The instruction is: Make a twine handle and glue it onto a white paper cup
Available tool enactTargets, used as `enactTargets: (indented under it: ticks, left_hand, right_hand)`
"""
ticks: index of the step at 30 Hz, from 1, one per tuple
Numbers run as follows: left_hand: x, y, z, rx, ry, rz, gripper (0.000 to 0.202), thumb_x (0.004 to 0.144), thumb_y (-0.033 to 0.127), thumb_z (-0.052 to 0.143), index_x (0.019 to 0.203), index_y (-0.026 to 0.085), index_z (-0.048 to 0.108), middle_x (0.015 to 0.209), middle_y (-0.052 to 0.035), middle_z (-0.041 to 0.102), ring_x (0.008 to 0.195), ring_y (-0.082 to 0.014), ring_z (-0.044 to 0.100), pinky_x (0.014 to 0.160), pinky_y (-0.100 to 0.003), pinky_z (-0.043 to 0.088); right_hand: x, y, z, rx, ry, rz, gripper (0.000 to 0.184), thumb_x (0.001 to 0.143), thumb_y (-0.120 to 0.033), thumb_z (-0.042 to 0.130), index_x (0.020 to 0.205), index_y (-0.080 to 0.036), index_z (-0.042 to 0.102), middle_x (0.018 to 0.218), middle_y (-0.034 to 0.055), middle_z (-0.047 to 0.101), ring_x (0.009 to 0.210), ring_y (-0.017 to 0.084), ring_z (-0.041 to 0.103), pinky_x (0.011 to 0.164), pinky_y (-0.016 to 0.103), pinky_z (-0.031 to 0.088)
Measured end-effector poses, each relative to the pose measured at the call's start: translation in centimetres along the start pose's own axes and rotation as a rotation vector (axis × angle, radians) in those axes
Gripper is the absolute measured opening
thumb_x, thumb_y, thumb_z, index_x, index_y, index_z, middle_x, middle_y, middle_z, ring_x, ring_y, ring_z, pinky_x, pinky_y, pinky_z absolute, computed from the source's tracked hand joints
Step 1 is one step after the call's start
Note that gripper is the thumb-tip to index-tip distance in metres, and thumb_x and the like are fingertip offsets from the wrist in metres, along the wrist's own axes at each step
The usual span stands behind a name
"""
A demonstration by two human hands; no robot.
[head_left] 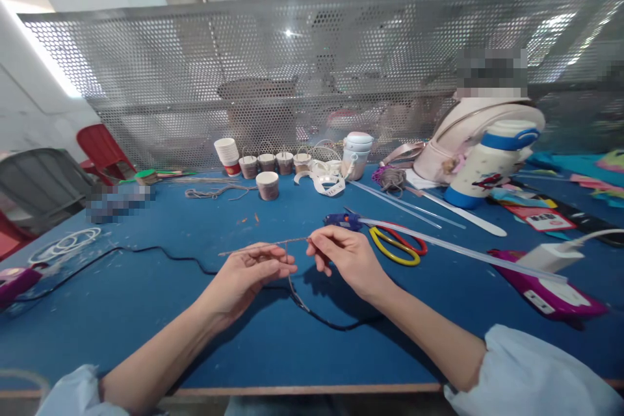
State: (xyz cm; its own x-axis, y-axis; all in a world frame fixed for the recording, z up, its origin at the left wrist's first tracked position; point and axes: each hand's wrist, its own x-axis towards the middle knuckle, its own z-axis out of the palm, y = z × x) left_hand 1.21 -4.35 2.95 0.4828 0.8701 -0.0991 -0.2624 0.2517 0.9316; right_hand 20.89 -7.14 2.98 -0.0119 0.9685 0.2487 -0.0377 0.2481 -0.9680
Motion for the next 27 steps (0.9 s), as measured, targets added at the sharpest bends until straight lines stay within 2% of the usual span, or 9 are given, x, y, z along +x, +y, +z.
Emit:
enactTargets:
  ticks: [5, 7, 13, 18, 23, 27]
  left_hand:
    - [0.34, -0.48, -0.02, -0.019, 0.025, -0.043, 0.016, 0.064, 0.019, 0.081, 0.072, 0.011, 0.069, 0.073, -0.0065, 0.071, 0.064, -0.0158, 0.068, 0.051, -0.02, 0.05]
    - [0.39, -0.5, 0.0, -0.015, 0.036, -0.052, 0.017, 0.065, 0.02, 0.08, 0.073, 0.011, 0.07, 0.07, -0.0064, 0.07, 0.062, -0.0156, 0.067, 0.047, -0.02, 0.048]
    - [0.35, -0.57, 0.21, 0.02, 0.028, -0.057, 0.02, 0.064, 0.023, 0.081, 0.074, 0.009, 0.071, 0.068, -0.0068, 0.068, 0.061, -0.0144, 0.064, 0.045, -0.019, 0.045]
    - [0.4, -0.52, 0.16, 0.055, 0.023, -0.041, 0.02, 0.064, 0.025, 0.08, 0.072, 0.011, 0.069, 0.063, -0.0043, 0.065, 0.058, -0.0128, 0.061, 0.044, -0.018, 0.041]
    - [0.47, -0.55, 0.01, 0.074, 0.032, -0.034, 0.021, 0.068, 0.027, 0.077, 0.075, 0.012, 0.066, 0.056, -0.0031, 0.064, 0.045, -0.0084, 0.052, 0.045, -0.019, 0.038]
    - [0.63, -0.69, -0.12, 0.082, 0.018, -0.026, 0.02, 0.071, 0.028, 0.075, 0.077, 0.012, 0.063, 0.058, -0.0031, 0.064, 0.046, -0.008, 0.051, 0.049, -0.02, 0.039]
  right_hand:
    - [-0.31, -0.04, 0.05, -0.053, 0.017, -0.021, 0.029, 0.082, -0.044, 0.063, 0.075, -0.017, 0.068, 0.061, 0.0003, 0.062, 0.047, 0.009, 0.051, 0.044, 0.022, 0.041]
    - [-0.38, 0.07, -0.05, -0.08, 0.028, -0.028, 0.026, 0.084, -0.042, 0.062, 0.076, -0.018, 0.069, 0.059, -0.0001, 0.062, 0.048, 0.01, 0.051, 0.046, 0.023, 0.041]
    - [-0.44, 0.52, -0.01, -0.065, 0.065, -0.072, 0.02, 0.082, -0.039, 0.064, 0.084, -0.02, 0.071, 0.068, 0.0015, 0.067, 0.049, 0.011, 0.052, 0.046, 0.024, 0.042]
    - [-0.44, 0.49, 0.05, -0.048, 0.103, -0.073, 0.02, 0.081, -0.038, 0.065, 0.078, -0.019, 0.069, 0.061, -0.0004, 0.062, 0.048, 0.009, 0.05, 0.046, 0.023, 0.039]
    - [-0.32, 0.55, 0.22, 0.07, 0.158, 0.016, 0.024, 0.077, -0.041, 0.069, 0.07, -0.018, 0.065, 0.059, -0.0017, 0.059, 0.047, 0.008, 0.046, 0.044, 0.022, 0.034]
    - [-0.27, 0.59, 0.67, 0.23, 0.178, 0.129, 0.028, 0.072, -0.043, 0.073, 0.069, -0.017, 0.064, 0.057, -0.0032, 0.055, 0.046, 0.006, 0.043, 0.043, 0.021, 0.029]
